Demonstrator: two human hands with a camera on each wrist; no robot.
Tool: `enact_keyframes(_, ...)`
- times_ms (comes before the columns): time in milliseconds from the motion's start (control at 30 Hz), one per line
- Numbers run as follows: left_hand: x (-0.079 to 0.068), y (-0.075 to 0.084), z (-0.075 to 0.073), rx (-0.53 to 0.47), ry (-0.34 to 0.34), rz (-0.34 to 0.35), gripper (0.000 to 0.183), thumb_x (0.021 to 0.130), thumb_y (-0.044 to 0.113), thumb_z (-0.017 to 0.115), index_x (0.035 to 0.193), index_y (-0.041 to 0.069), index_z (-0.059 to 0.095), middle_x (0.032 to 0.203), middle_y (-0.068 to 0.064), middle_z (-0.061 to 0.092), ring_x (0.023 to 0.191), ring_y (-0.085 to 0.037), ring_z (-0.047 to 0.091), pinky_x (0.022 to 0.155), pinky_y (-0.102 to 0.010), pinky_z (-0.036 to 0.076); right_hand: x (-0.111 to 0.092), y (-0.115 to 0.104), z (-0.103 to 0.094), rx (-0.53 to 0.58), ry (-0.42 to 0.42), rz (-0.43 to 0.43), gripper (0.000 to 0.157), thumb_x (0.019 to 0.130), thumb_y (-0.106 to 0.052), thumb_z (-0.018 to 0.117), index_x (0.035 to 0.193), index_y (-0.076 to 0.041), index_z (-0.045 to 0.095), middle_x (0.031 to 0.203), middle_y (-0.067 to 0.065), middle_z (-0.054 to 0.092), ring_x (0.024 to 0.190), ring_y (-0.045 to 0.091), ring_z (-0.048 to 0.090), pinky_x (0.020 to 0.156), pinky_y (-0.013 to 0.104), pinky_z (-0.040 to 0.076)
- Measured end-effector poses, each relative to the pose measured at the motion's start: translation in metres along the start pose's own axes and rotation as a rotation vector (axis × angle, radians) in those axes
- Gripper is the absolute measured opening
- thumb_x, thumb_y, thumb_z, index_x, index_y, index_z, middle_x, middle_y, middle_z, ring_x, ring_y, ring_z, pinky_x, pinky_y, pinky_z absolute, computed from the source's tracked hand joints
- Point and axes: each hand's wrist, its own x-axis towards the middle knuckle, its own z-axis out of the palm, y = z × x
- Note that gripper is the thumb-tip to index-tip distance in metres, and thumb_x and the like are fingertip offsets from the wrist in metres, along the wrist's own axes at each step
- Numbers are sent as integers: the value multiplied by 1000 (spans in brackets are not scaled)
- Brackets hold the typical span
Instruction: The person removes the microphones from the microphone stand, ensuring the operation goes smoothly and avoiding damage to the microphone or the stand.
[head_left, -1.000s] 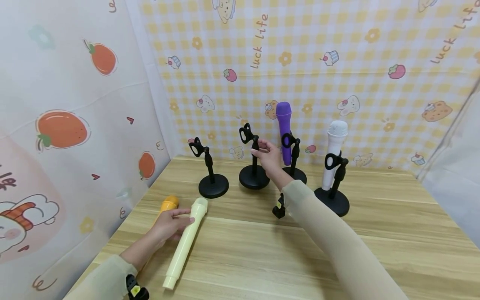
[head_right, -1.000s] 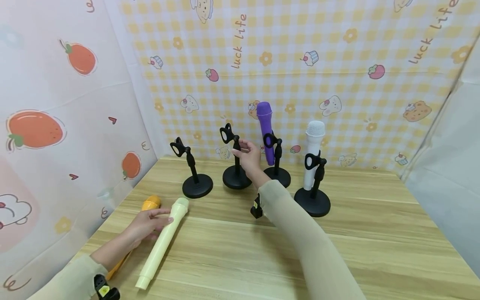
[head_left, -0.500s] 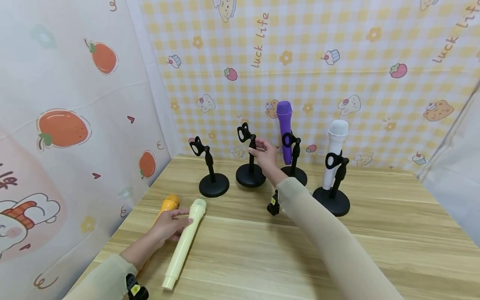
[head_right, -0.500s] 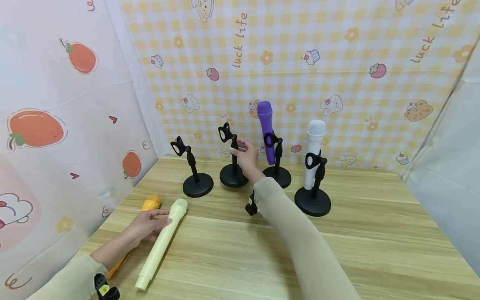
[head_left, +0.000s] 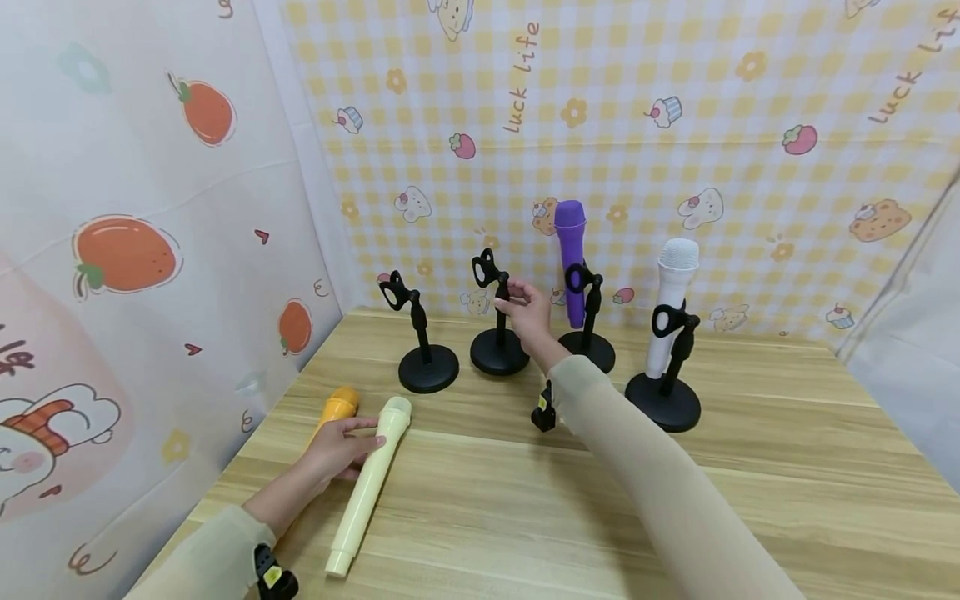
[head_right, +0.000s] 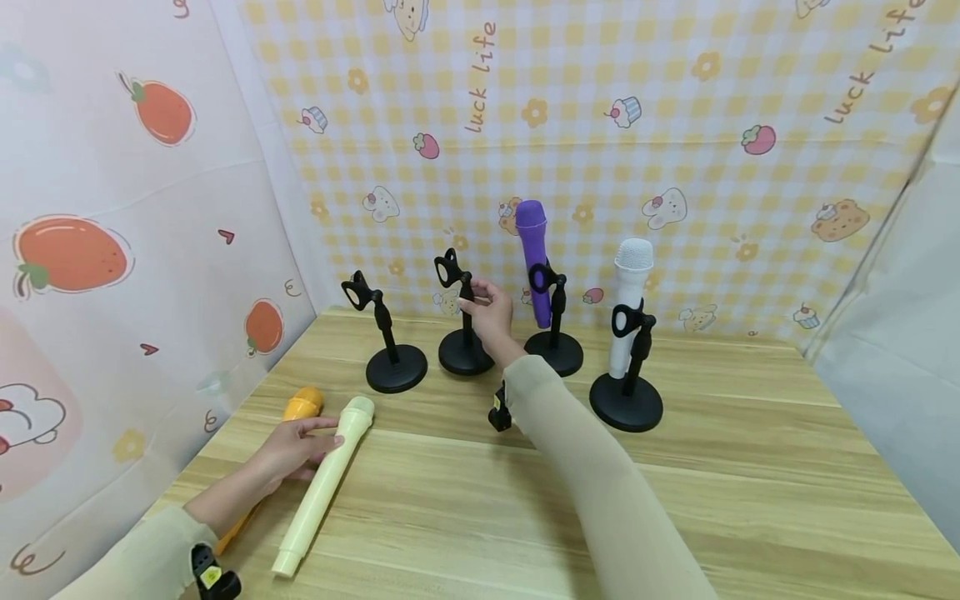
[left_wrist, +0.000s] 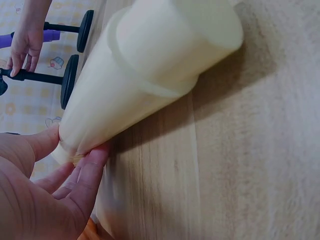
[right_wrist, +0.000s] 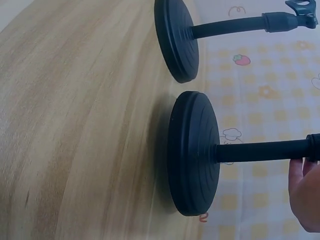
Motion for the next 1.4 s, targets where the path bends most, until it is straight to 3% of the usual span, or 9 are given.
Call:
enact_keyframes(400, -1, -2, 2, -17, 27, -28, 49, 90, 18, 71, 133, 0, 55, 79, -6, 66, 66, -15, 63, 54, -33, 55, -1, 0, 3, 15, -4, 27, 33, 84, 2, 74, 115, -3, 65, 107, 9, 62, 99, 24, 60, 88, 35, 52)
enact_keyframes(700, -2, -3, 1, -19, 21, -29, 51, 91, 20, 71, 134, 0, 53, 90, -7, 68, 69, -16, 64, 57, -34, 56, -1, 6, 3, 2, -6, 21, 36, 83, 3, 74, 117, -3, 65, 109, 11, 62, 100, 26, 61, 88, 35, 52)
enact_keyframes(1400, -3, -6, -3, -13, 23, -46, 49, 92, 21, 69, 135, 1, 54, 96, -9, 67, 71, -17, 67, 57, -35, 57, -2, 12, 7, -13, -34, 25, 35, 84, 2, 74, 117, -3, 65, 110, 11, 61, 100, 25, 60, 88, 34, 52)
